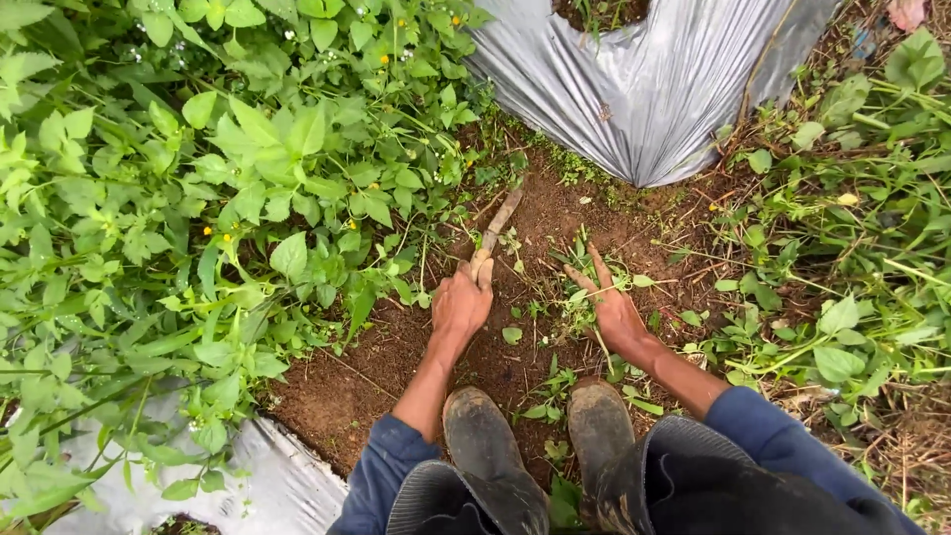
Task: The person uses a sickle to cut weeds at the base of plants in a garden bed. They pull the cut weeds by hand and toss them aside, clearing the soil around the crop plants.
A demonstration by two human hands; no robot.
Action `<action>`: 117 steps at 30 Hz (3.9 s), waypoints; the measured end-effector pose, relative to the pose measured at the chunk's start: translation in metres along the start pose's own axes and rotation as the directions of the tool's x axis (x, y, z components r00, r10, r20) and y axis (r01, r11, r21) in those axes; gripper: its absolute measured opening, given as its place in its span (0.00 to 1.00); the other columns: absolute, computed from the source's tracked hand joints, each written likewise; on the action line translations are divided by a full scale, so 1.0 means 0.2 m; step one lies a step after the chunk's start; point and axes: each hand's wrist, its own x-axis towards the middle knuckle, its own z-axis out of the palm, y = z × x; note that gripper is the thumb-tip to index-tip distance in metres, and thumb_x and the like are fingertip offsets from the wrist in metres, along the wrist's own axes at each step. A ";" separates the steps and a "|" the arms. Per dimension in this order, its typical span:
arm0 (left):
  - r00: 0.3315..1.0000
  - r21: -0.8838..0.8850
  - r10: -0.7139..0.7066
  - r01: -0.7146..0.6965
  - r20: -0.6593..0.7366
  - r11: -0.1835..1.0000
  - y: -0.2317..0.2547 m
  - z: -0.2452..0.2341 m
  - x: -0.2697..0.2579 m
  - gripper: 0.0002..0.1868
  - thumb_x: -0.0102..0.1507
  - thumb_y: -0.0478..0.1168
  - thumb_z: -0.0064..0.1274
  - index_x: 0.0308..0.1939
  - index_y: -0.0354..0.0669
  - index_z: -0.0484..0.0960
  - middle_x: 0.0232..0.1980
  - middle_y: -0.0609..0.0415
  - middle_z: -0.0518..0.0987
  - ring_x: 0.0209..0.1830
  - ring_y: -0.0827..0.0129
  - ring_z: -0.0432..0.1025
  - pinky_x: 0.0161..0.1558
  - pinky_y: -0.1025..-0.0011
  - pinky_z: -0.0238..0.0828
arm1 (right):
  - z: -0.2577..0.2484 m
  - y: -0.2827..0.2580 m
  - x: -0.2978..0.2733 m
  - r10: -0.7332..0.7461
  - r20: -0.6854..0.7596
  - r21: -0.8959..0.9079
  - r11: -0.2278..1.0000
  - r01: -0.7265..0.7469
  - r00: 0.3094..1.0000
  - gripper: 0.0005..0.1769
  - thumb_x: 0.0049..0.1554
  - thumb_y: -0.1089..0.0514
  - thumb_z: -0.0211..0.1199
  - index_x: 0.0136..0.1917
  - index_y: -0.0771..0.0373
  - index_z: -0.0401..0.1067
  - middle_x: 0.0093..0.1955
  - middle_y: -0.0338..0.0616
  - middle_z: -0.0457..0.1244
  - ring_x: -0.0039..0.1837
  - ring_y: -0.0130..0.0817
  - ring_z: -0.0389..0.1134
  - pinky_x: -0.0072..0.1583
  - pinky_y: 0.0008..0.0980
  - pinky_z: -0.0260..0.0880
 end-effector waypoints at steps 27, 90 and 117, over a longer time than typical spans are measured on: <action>0.992 -0.072 -0.126 0.127 0.024 0.989 -0.20 0.12 -0.39 0.28 0.74 0.48 0.36 0.67 0.24 0.69 0.32 0.30 0.81 0.29 0.52 0.79 0.36 0.56 0.77 | 0.04 0.27 0.23 -0.302 0.106 -0.575 0.759 0.306 0.948 0.62 0.51 0.68 0.70 0.82 0.31 0.36 0.85 0.57 0.23 0.69 0.69 0.59 0.62 0.59 0.77; 0.957 -0.455 0.192 -0.273 -0.217 0.848 -0.68 0.15 -0.53 0.26 0.71 0.46 0.42 0.19 0.41 0.71 0.14 0.51 0.66 0.18 0.66 0.59 0.25 0.65 0.59 | 0.22 -0.30 0.43 -0.548 0.252 -0.840 0.286 0.462 0.797 0.53 0.54 0.44 0.68 0.83 0.49 0.43 0.65 0.62 0.62 0.51 0.51 0.72 0.56 0.50 0.70; 0.976 -0.009 0.047 -0.050 -0.212 0.999 -0.25 -0.15 -0.36 0.16 0.72 0.45 0.44 0.54 0.33 0.69 0.27 0.43 0.76 0.20 0.59 0.71 0.25 0.61 0.67 | 0.02 0.25 0.35 -0.499 0.337 -0.783 0.322 0.532 0.798 0.40 0.55 0.41 0.66 0.76 0.45 0.55 0.82 0.51 0.42 0.47 0.31 0.69 0.54 0.35 0.76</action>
